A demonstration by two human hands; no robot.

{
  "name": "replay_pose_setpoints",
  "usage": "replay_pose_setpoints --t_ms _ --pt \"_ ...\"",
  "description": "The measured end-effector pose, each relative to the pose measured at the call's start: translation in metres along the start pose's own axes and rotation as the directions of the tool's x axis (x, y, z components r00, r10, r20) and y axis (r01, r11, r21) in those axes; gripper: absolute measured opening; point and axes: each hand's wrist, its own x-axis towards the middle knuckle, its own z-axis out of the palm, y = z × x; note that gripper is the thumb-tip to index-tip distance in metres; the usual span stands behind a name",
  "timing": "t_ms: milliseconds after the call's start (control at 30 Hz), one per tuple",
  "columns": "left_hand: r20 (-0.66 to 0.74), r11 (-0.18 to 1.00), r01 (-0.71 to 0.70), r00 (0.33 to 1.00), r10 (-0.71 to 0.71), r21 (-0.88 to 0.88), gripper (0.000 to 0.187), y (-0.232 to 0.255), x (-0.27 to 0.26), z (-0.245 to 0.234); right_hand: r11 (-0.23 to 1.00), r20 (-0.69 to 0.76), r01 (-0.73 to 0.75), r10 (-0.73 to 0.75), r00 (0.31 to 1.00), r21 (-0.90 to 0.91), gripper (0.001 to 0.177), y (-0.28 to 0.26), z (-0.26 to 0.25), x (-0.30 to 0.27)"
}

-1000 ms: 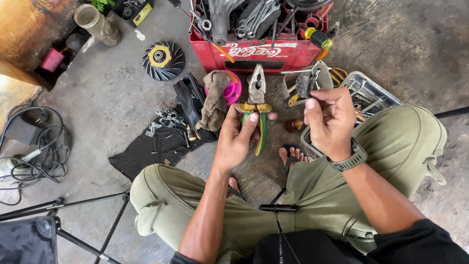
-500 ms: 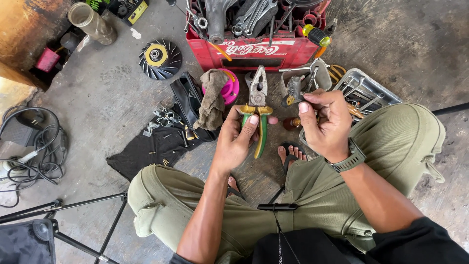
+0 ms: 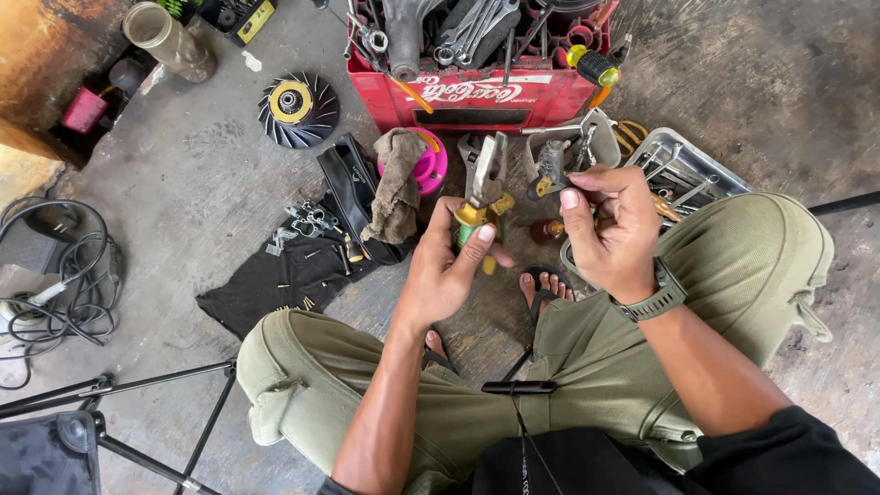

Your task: The person sits on a low stool and cleans a pair of pliers using a rag and a metal file. They wipe the pliers, file the metal surfaces, and then place the cleaned pliers into a black tool bag.

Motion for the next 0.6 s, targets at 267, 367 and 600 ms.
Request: replay_pose_setpoints --t_ms 267,367,600 --pt "0.004 0.993 -0.111 0.994 0.111 0.037 0.013 0.009 0.003 -0.002 0.999 -0.026 -0.031 0.032 0.999 0.032 0.010 -0.005 -0.003 0.005" --pt "-0.030 0.992 -0.105 0.994 0.107 0.067 0.016 -0.004 0.001 -0.005 0.998 -0.028 -0.030 0.032 0.999 0.048 0.010 -0.010 -0.003 0.009" --pt "-0.001 0.993 -0.015 1.000 0.015 -0.114 0.018 0.018 0.001 0.002 0.999 0.033 -0.011 0.010 0.999 0.035 0.014 -0.029 0.002 0.014"
